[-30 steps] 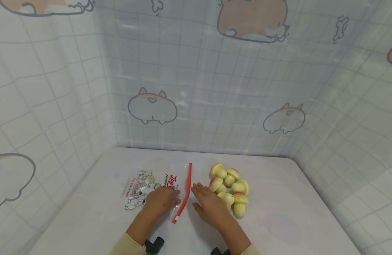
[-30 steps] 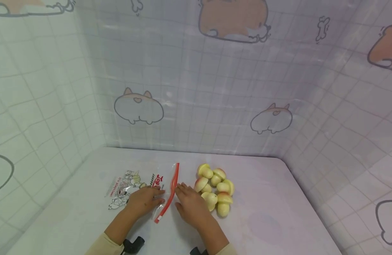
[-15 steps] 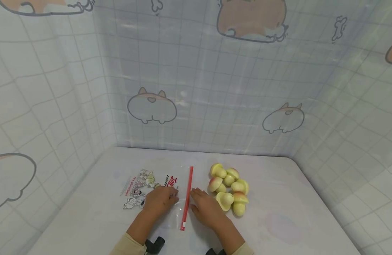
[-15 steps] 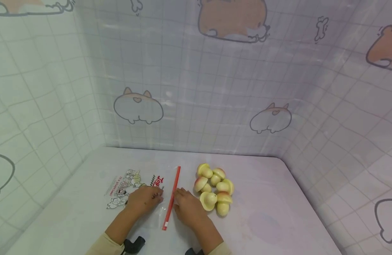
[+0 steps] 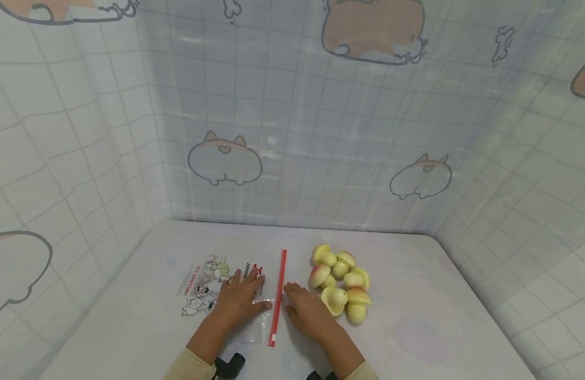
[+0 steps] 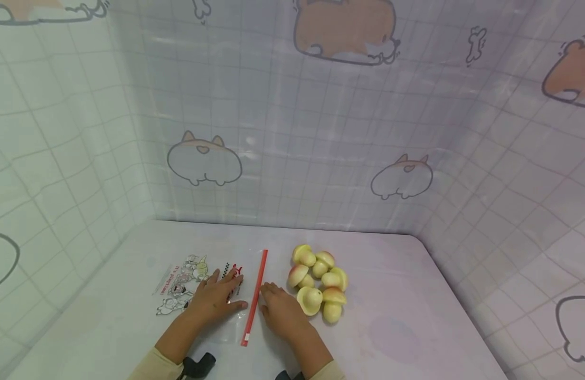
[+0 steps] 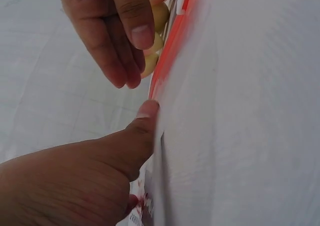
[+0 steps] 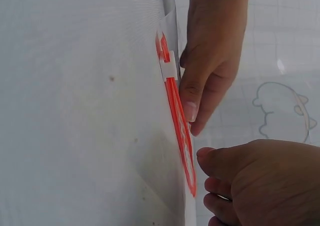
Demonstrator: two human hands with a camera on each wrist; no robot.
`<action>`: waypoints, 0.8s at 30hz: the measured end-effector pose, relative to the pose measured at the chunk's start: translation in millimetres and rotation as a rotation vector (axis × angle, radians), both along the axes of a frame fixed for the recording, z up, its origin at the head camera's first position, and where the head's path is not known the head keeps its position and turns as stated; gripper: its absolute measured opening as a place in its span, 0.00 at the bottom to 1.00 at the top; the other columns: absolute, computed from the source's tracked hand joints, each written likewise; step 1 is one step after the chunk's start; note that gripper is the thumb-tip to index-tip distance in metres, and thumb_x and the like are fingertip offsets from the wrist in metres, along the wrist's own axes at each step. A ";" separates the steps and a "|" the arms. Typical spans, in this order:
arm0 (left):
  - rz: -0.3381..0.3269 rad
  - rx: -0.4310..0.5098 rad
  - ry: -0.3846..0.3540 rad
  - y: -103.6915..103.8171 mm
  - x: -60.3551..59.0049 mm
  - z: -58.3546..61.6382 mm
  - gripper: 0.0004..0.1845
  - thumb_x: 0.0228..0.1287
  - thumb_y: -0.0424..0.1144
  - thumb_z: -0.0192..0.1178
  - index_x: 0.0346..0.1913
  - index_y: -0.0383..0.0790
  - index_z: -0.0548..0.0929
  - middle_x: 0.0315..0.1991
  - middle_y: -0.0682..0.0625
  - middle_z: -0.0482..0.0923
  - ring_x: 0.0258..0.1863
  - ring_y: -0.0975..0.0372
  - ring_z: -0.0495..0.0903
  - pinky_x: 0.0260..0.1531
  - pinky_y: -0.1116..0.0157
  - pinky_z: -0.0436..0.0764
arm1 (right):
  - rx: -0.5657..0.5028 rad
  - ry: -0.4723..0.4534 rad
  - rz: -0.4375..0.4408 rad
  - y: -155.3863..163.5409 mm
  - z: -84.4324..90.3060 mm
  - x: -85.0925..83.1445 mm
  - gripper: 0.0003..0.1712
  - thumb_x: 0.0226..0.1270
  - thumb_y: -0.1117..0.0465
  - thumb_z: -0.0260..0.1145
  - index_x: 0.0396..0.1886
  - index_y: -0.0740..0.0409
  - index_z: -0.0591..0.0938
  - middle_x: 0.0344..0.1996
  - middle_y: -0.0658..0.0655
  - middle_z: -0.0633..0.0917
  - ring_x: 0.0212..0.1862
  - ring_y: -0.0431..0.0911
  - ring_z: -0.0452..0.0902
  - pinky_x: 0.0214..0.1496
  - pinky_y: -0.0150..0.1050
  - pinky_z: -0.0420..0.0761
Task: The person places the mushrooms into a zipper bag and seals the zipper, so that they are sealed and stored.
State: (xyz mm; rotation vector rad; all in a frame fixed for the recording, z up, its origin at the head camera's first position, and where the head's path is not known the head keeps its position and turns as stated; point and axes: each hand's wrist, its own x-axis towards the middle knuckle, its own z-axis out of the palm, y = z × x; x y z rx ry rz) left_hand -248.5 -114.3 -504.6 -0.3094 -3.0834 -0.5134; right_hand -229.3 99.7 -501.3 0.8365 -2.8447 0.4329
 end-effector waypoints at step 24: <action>-0.007 0.030 -0.023 -0.6 -1.5 2.9 0.25 0.63 0.58 0.63 0.62 0.57 0.82 0.71 0.46 0.70 0.72 0.35 0.58 0.63 0.29 0.58 | 0.010 -0.012 0.082 0.2 1.0 1.7 0.28 0.69 0.63 0.64 0.69 0.58 0.75 0.66 0.56 0.78 0.68 0.50 0.73 0.68 0.47 0.73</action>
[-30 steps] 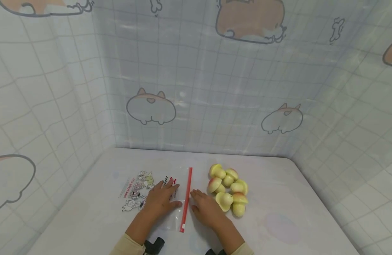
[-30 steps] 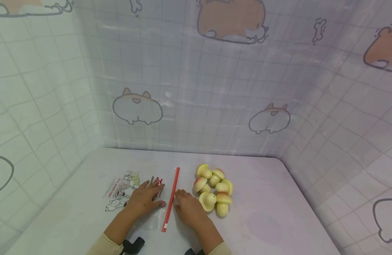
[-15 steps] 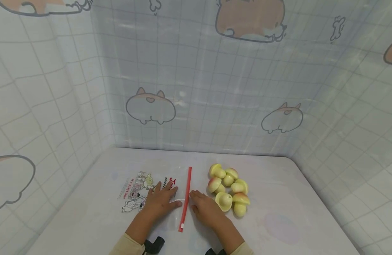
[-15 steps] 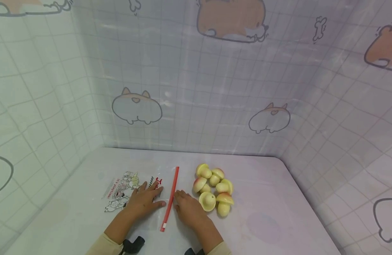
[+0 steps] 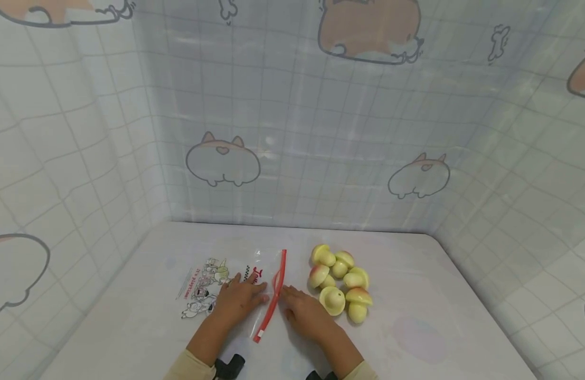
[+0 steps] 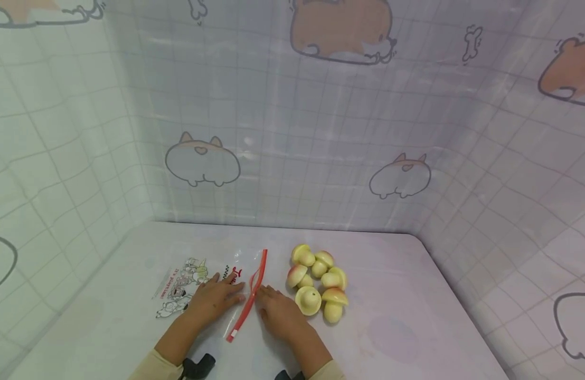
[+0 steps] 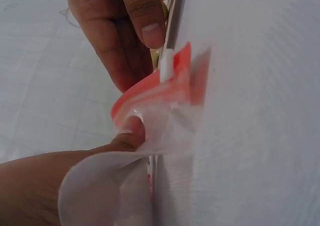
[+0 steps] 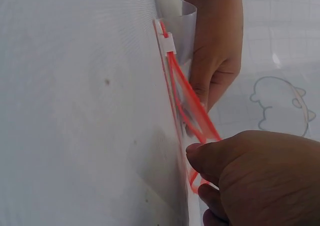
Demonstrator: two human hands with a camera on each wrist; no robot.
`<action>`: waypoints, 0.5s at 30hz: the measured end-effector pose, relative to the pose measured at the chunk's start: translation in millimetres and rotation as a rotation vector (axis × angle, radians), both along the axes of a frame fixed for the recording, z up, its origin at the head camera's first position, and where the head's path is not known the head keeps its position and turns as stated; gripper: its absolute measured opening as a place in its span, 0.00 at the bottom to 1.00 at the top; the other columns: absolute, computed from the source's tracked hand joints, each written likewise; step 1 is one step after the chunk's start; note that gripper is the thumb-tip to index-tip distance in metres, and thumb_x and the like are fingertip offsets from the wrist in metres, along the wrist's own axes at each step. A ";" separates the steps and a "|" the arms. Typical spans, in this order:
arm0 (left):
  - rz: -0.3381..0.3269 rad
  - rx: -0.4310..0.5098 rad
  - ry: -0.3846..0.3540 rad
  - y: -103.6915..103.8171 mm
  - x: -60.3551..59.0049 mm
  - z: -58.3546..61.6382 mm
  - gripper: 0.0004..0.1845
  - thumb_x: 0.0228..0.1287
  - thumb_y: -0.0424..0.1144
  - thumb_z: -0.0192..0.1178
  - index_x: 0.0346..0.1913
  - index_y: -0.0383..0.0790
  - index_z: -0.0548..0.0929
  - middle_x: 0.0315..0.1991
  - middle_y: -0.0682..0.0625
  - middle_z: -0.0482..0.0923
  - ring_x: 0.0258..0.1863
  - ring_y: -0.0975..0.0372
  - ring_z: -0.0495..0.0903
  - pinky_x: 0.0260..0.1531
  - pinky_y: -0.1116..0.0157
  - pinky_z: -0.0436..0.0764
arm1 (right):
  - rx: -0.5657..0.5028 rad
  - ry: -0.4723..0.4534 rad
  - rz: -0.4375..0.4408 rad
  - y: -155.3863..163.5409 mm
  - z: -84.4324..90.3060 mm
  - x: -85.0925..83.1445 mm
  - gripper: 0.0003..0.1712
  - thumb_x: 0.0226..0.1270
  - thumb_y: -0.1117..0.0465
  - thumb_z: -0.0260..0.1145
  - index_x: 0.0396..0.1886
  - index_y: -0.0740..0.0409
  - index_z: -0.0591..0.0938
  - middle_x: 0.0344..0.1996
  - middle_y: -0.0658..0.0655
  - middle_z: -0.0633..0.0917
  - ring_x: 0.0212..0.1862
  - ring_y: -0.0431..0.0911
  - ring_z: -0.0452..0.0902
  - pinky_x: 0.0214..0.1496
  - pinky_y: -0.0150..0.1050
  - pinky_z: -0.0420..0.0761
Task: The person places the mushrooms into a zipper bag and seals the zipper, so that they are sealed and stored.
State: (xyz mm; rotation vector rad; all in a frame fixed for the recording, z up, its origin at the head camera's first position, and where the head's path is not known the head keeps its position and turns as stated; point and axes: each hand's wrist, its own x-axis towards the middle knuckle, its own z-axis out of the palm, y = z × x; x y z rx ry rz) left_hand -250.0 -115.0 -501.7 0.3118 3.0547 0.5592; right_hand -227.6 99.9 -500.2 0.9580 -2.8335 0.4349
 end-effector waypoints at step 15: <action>0.001 0.022 0.044 1.5 -1.5 -4.7 0.25 0.67 0.61 0.57 0.61 0.54 0.83 0.68 0.48 0.73 0.70 0.36 0.64 0.61 0.30 0.63 | -0.033 0.051 0.032 0.6 -9.3 -3.6 0.34 0.67 0.62 0.66 0.72 0.62 0.70 0.68 0.59 0.75 0.70 0.49 0.70 0.68 0.48 0.72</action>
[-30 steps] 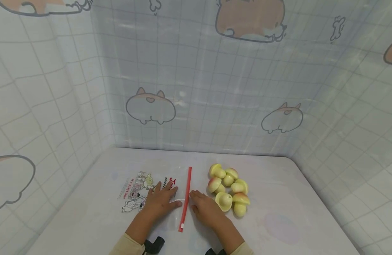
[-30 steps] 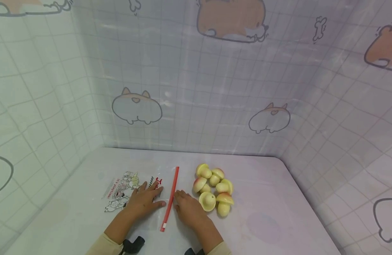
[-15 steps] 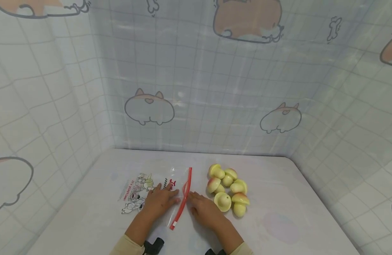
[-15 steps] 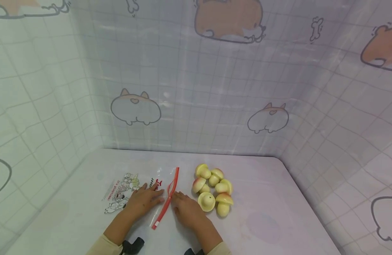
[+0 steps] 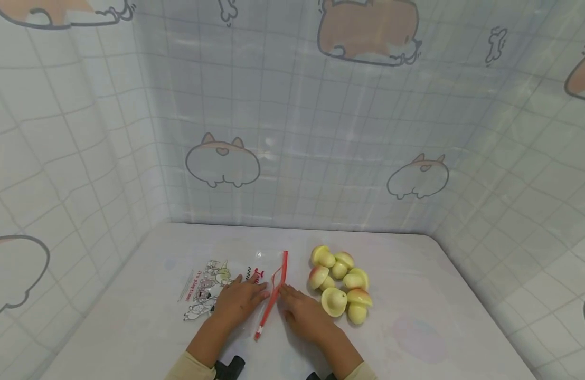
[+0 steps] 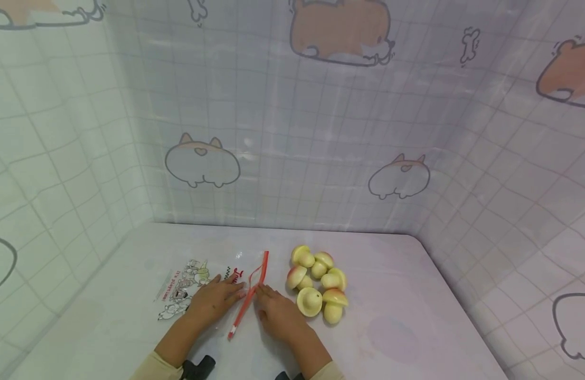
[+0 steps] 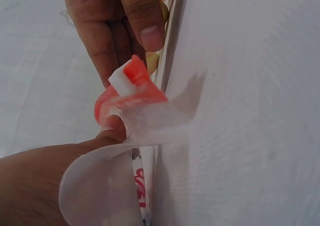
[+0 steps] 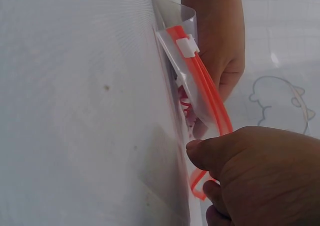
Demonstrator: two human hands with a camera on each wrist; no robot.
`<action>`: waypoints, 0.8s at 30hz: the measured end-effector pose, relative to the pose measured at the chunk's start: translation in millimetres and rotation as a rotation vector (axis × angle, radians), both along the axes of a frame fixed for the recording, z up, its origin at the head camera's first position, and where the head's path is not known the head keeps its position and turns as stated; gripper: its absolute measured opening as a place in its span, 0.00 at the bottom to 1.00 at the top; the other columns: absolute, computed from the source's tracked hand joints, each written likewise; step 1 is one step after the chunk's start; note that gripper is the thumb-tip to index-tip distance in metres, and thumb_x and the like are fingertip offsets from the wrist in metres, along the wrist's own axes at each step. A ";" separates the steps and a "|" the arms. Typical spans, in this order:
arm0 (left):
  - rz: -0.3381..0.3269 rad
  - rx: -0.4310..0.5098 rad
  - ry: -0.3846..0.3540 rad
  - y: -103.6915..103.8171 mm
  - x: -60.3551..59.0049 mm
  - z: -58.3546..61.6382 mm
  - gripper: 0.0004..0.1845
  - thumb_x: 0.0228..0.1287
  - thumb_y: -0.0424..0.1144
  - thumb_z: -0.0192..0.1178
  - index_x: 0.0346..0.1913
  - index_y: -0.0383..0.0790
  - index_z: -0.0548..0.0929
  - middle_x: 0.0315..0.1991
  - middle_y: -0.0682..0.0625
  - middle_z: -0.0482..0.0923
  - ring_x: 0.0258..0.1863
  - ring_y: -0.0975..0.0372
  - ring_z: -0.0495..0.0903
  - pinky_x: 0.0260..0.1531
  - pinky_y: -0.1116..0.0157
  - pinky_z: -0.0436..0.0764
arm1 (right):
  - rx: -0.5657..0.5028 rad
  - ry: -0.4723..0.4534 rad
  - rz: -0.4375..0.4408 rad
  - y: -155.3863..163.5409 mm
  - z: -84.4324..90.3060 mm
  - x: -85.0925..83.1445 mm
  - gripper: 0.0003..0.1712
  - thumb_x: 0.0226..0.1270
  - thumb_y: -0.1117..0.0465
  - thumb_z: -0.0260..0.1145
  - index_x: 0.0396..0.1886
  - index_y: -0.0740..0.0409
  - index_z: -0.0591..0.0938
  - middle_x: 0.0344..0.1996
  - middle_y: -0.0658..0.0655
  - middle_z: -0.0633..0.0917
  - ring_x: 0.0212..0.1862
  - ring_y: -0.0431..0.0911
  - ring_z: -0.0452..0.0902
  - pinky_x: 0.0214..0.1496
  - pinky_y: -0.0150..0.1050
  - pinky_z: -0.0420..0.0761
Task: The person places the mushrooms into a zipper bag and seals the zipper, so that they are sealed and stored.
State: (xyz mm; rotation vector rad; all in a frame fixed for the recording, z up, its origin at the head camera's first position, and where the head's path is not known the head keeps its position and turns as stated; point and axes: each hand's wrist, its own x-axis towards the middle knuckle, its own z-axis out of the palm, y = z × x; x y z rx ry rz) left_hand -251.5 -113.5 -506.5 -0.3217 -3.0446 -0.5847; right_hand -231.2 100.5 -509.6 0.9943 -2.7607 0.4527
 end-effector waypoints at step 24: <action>-0.016 0.017 -0.022 5.3 2.4 2.4 0.24 0.69 0.63 0.52 0.60 0.59 0.84 0.69 0.51 0.73 0.72 0.39 0.63 0.63 0.32 0.63 | -0.066 0.042 0.087 2.0 -2.6 0.2 0.32 0.62 0.62 0.69 0.67 0.61 0.76 0.64 0.58 0.79 0.65 0.49 0.76 0.64 0.43 0.77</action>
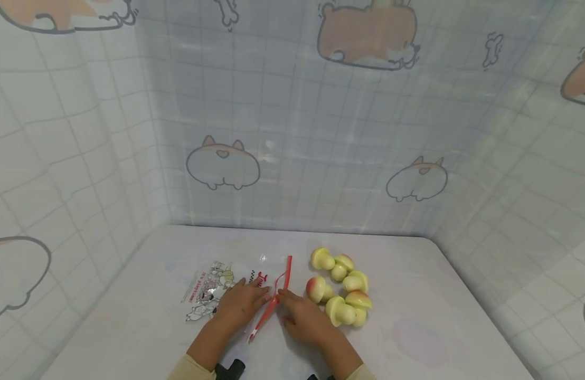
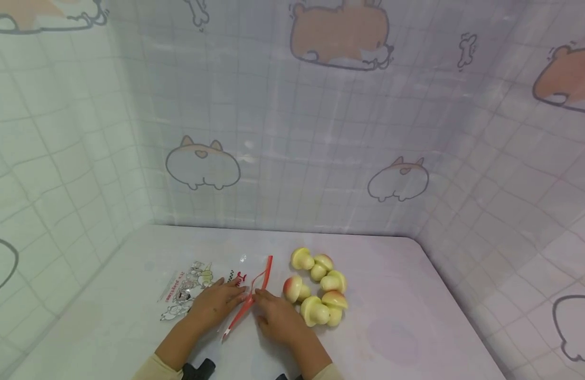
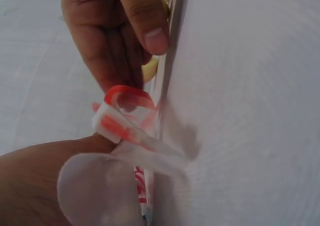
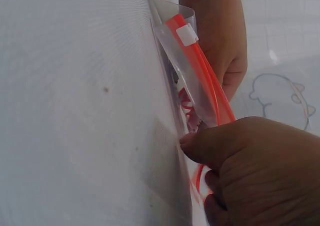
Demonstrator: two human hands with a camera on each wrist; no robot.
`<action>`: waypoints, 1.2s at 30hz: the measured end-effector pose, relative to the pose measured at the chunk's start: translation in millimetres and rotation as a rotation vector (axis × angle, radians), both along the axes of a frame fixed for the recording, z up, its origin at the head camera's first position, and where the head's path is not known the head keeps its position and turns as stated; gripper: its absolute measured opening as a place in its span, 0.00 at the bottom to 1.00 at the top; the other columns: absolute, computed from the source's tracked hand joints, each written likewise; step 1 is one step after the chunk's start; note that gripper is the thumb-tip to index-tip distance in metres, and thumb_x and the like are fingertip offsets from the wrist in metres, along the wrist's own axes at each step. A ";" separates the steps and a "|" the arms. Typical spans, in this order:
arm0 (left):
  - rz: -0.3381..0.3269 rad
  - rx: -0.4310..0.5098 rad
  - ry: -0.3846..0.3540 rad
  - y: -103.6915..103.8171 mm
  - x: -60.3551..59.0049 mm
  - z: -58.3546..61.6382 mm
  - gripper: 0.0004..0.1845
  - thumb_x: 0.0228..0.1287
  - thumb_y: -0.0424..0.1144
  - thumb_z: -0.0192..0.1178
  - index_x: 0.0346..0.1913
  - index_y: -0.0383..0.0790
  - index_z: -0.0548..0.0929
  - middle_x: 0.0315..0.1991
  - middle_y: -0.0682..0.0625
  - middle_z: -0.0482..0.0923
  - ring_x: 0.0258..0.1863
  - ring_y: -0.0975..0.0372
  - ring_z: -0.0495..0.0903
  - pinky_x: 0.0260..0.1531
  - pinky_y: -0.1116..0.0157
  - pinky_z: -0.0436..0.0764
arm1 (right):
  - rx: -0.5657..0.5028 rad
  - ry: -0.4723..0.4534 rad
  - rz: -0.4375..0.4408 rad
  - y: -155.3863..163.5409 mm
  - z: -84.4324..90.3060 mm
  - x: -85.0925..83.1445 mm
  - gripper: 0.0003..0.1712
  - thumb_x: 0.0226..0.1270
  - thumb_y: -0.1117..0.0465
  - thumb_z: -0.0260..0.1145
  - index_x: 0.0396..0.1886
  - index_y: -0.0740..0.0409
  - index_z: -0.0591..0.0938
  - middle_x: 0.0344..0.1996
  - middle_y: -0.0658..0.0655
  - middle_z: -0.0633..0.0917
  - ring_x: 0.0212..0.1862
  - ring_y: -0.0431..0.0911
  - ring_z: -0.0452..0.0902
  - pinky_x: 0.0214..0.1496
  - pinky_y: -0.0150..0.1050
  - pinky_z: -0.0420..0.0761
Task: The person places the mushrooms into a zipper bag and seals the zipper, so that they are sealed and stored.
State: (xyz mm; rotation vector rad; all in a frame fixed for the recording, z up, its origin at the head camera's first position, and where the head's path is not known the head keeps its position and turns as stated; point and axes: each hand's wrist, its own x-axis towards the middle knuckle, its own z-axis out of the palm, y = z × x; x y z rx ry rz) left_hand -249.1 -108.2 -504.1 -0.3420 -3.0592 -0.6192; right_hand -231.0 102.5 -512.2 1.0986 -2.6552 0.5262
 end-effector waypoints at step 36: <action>-0.008 0.211 0.028 -7.0 1.6 15.9 0.23 0.72 0.58 0.54 0.59 0.51 0.85 0.63 0.50 0.79 0.65 0.49 0.75 0.62 0.45 0.74 | 0.209 -0.135 -0.005 -1.6 -1.6 5.8 0.25 0.78 0.50 0.53 0.71 0.44 0.74 0.73 0.49 0.69 0.74 0.47 0.63 0.71 0.46 0.69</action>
